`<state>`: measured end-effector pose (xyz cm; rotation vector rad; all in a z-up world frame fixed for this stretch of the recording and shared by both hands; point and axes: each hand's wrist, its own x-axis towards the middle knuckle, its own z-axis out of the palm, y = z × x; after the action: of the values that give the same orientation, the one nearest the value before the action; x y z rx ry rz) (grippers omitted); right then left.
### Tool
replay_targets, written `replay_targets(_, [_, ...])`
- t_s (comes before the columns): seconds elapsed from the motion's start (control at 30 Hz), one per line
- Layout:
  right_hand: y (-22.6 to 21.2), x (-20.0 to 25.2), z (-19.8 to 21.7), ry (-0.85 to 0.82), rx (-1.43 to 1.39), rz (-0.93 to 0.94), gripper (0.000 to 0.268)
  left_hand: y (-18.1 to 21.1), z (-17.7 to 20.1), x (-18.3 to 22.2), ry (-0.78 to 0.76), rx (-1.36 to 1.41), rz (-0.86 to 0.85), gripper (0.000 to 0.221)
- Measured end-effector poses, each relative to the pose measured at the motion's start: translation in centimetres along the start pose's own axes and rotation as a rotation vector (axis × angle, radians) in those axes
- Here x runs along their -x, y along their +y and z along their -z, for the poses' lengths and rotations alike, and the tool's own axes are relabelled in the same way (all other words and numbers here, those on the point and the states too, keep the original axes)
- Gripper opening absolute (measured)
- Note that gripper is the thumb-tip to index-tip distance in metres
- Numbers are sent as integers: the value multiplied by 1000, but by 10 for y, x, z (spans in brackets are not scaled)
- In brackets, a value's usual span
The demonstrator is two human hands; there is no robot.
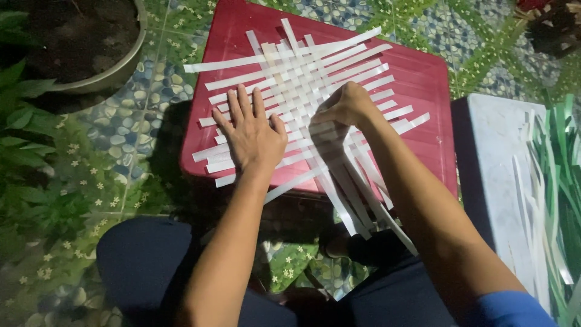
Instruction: A person is manually weaving white plastic strips together on top of a red plastic stool to create a mat-like structure.
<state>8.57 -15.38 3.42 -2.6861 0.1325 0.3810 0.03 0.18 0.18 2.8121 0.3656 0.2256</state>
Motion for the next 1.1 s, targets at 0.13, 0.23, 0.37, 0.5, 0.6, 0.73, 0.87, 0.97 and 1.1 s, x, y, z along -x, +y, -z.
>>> replay_targets(0.13, [12, -9, -3, 10, 24, 63, 41, 1, -1, 0, 1, -7, -5, 57])
replay_targets(0.23, [9, 2, 0, 8, -12, 88, 39, 1, 1, 0, -22, -6, 7, 57])
replay_targets(0.37, [21, -5, -10, 46, -38, 116, 38, 1, -2, -1, -18, -17, 6, 57])
replay_targets(0.5, [35, 8, 1, 34, -17, 288, 38, 4, 1, 0, -34, -26, 2, 57])
replay_targets(0.6, [44, 19, 4, 59, -36, 393, 54, 0, 5, 0, -69, -42, 8, 57])
replay_targets(0.73, [61, 48, 24, 192, -3, 552, 54, 2, 7, -2, -134, -91, 13, 56])
replay_targets(0.87, [88, 89, 24, 283, 61, 634, 48, 4, 6, -7, -182, -120, 13, 55])
replay_targets(0.97, [107, 119, 3, 341, 76, 656, 51, 7, 10, -2, -275, -94, 62, 56])
replay_targets(1.1, [96, 155, -19, 186, 175, 568, 65, 7, 26, 13, -178, 75, 51, 57])
